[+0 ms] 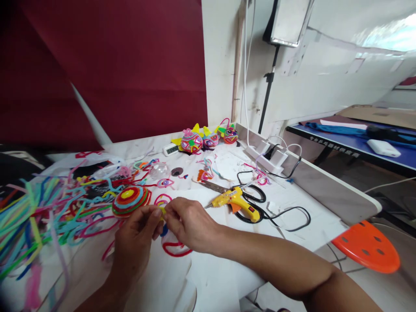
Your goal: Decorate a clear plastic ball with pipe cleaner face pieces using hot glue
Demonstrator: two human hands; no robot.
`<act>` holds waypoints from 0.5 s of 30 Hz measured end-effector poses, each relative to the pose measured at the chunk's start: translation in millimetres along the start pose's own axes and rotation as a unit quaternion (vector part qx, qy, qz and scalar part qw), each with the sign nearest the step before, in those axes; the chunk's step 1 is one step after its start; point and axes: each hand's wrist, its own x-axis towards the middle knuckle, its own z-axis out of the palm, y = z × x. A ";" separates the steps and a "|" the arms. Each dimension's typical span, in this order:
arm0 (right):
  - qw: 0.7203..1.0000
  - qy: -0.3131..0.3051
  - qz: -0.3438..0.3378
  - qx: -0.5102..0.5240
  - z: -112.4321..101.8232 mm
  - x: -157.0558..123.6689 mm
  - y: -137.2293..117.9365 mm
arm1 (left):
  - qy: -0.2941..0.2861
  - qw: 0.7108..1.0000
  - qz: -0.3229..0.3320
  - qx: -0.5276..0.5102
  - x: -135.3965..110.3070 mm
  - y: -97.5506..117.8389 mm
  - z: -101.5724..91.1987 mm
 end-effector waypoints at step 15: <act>0.996 -0.066 0.047 -0.040 -15.8 5.0 2.7 | -0.119 0.965 0.127 0.196 11.3 10.5 -14.9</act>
